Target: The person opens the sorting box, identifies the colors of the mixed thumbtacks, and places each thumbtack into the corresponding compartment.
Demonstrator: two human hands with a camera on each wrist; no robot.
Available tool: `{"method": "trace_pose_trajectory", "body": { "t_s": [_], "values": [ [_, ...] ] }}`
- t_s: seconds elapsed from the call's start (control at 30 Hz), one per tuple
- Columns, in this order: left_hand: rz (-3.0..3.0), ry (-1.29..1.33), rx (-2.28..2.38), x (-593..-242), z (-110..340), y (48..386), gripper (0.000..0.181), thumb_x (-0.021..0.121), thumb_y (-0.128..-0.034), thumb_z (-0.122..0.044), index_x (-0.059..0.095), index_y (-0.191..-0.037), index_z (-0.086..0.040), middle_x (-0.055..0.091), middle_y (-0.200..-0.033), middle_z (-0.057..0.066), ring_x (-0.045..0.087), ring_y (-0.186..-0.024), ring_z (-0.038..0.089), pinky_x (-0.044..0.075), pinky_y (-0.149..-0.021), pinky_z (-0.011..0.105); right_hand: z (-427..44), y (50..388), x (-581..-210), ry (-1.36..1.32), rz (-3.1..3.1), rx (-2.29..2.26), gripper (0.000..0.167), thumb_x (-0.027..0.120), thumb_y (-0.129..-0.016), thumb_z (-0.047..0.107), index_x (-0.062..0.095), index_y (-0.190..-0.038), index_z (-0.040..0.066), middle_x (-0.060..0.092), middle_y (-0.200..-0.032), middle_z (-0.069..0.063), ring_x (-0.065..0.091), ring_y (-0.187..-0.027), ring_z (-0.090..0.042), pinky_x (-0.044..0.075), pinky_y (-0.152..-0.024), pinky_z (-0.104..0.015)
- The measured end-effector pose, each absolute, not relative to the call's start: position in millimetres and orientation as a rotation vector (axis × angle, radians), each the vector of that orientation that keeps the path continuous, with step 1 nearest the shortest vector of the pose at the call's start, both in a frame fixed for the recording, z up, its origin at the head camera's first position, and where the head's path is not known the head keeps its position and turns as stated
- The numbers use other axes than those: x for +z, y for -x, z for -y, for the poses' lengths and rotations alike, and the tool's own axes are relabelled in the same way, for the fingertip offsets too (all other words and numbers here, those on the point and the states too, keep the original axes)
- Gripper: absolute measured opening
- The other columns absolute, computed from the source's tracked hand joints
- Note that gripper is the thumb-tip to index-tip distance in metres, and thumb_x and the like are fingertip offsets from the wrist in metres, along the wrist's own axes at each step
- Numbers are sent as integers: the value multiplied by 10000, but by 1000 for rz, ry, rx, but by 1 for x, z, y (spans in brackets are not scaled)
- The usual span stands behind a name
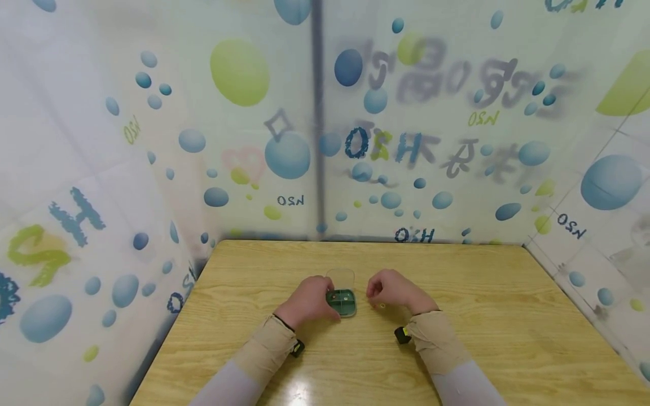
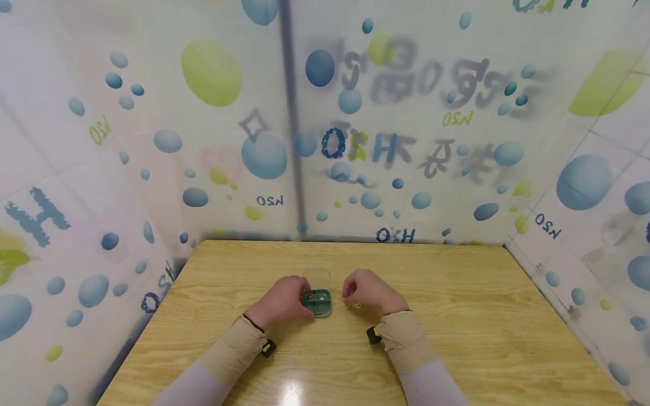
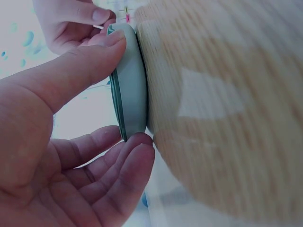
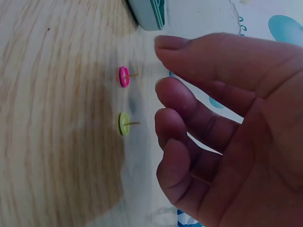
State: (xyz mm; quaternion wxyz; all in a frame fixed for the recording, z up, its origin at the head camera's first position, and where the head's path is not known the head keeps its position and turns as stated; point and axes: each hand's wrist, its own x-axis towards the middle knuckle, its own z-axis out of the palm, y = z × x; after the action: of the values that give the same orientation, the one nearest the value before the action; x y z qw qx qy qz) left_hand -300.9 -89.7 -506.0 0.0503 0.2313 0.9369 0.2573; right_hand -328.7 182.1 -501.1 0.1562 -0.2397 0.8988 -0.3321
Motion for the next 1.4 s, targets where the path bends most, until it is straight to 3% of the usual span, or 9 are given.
{"method": "trace_pose_trajectory", "body": {
  "t_s": [0.43, 0.97, 1.4],
  "values": [
    [-2863, -692, 784, -505, 89, 299, 566, 1010, -678, -339, 731, -1079, -55, 698, -971, 32, 596, -839, 140, 537, -798, 335, -181, 328, -506, 742, -2567, -889, 182, 792, -843, -49, 772, -800, 127, 690, -754, 38, 577, -660, -111, 509, -624, -276],
    [-2857, -707, 789, -506, 89, 300, 568, 1013, -678, -344, 733, -1083, -61, 700, -978, 33, 601, -847, 146, 538, -796, 338, -173, 324, -508, 631, -2714, -818, 204, 766, -932, 20, 755, -774, 149, 672, -747, 37, 567, -648, -133, 490, -618, -294],
    [-2847, -698, 796, -506, 90, 299, 594, 1004, -693, -345, 734, -1132, -49, 713, -1038, 60, 630, -898, 178, 560, -835, 374, -168, 323, -508, 563, -2876, -791, 194, 753, -920, -9, 747, -770, 114, 655, -730, 24, 554, -624, -122, 487, -637, -303]
  ]
}}
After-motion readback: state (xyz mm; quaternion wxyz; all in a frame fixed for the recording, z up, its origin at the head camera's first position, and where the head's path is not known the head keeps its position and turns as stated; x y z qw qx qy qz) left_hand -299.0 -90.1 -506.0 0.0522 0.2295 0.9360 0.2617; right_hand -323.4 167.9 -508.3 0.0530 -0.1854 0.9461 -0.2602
